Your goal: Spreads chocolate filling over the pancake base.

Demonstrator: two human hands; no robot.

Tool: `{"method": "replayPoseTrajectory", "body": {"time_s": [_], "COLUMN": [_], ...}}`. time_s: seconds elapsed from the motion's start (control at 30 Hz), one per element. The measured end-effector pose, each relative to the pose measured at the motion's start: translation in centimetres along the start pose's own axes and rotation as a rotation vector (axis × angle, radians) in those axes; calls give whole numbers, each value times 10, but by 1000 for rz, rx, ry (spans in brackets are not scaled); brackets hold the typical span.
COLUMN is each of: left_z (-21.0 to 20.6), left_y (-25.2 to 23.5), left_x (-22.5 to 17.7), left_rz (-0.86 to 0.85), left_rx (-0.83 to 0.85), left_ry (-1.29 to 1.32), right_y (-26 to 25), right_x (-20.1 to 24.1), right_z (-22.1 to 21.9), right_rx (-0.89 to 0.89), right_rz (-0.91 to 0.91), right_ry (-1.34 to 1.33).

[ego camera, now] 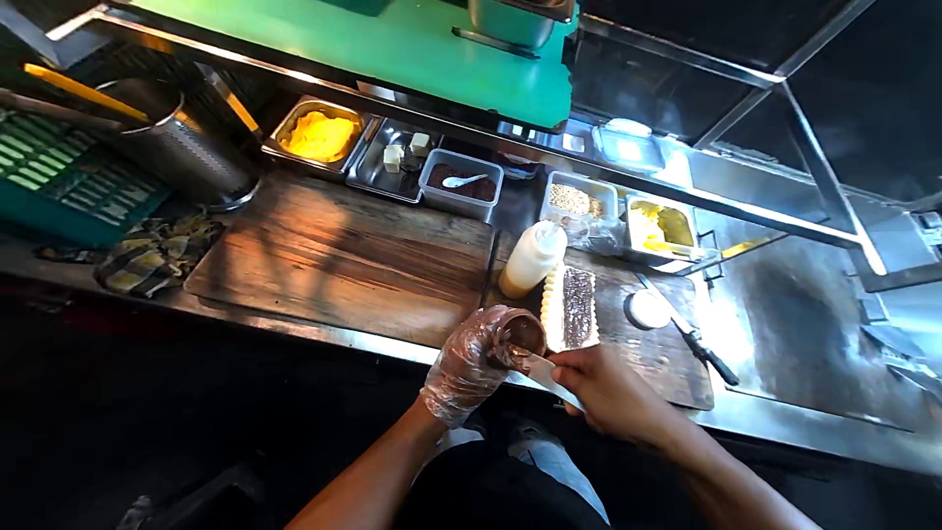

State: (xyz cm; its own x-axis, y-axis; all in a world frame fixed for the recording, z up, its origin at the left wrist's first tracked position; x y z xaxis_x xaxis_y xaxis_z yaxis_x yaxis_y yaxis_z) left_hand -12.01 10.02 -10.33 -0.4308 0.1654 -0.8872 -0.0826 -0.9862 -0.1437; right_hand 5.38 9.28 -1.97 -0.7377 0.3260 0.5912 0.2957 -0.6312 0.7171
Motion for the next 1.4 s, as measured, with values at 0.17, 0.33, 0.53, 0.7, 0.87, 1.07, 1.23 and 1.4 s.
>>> {"method": "replayPoseTrajectory", "body": {"time_s": [0.17, 0.33, 0.53, 0.7, 0.87, 1.07, 1.23, 1.4], "left_z": [0, 4, 9, 15, -44, -116, -120, -115], "left_y": [0, -5, -4, 43, 100, 56, 36, 33], "left_x": [0, 2, 28, 34, 24, -2, -11, -10], "left_rz": [23, 80, 245, 509, 763, 1134, 1179, 1187], "left_rx": [-84, -138, -127, -223, -56, -77, -158, -194], "left_ry": [26, 31, 183, 203, 603, 1009, 980, 933], "right_y": [4, 11, 21, 11, 16, 31, 43, -5], "right_x": [-35, -73, -151, -142, -142, -143, -142, -137], "right_z": [-34, -35, 34, 23, 35, 20, 29, 29], "right_rx": [-13, -202, -755, -878, -894, -808, -853, -777], "right_rz": [-74, 90, 131, 167, 139, 213, 242, 309], "right_ry": [-738, -1141, -32, 437, 334, 675, 585, 525]}}
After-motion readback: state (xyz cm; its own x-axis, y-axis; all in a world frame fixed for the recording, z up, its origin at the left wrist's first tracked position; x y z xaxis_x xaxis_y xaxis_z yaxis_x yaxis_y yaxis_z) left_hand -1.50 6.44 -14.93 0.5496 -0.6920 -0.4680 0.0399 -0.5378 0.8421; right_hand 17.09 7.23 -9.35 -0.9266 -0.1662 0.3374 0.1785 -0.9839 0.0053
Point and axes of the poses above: each hand's wrist, its own y-axis away from the middle knuckle, its own z-axis out of the back of the hand, x = y × z, the point moved 8 cm from there along -y, towards the middle knuckle, and after that the axes turned 6 degrees about z, right-handed, at the moved point
